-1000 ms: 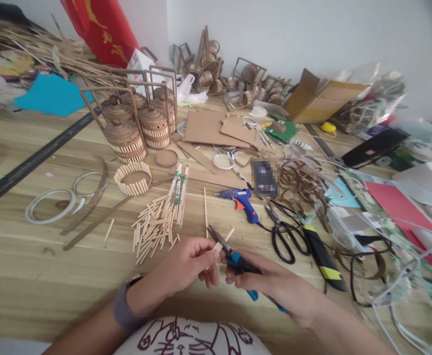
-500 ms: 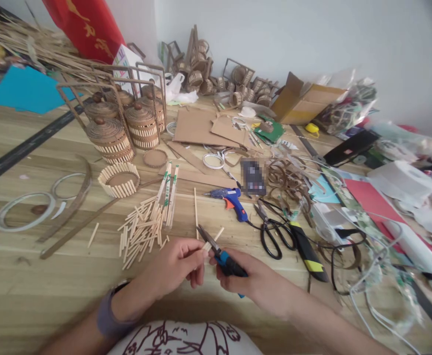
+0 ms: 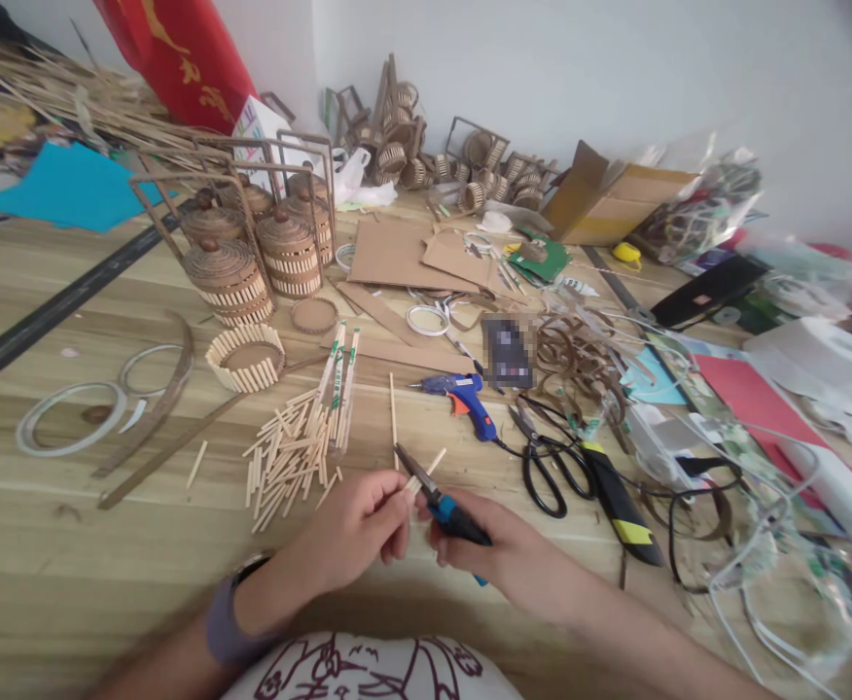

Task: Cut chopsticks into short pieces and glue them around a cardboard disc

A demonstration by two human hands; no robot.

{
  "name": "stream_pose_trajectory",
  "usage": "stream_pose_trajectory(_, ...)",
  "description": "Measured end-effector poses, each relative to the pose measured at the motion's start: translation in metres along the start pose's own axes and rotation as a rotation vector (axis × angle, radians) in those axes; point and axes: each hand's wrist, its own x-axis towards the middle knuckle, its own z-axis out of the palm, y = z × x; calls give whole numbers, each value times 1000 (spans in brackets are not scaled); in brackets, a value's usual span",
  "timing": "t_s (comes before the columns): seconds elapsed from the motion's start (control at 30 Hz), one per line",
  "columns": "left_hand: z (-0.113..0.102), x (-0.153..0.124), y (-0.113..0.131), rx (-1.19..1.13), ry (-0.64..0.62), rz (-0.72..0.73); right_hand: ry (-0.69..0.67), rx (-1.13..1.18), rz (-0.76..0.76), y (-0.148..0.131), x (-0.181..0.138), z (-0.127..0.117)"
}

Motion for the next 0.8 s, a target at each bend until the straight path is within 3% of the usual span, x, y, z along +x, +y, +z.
stream_pose_trajectory(0.2, 1, 2, -3, -97, -31, -53, -106, 156, 127, -4, -5, -9)
stream_pose_trajectory(0.4, 4, 5, -9, -196, -41, -51, -121, 246, 196, -5, -4, -9)
stream_pose_trajectory(0.8, 2, 5, -10, -179, -67, -5, -23, -26, 29, -2, -2, -3)
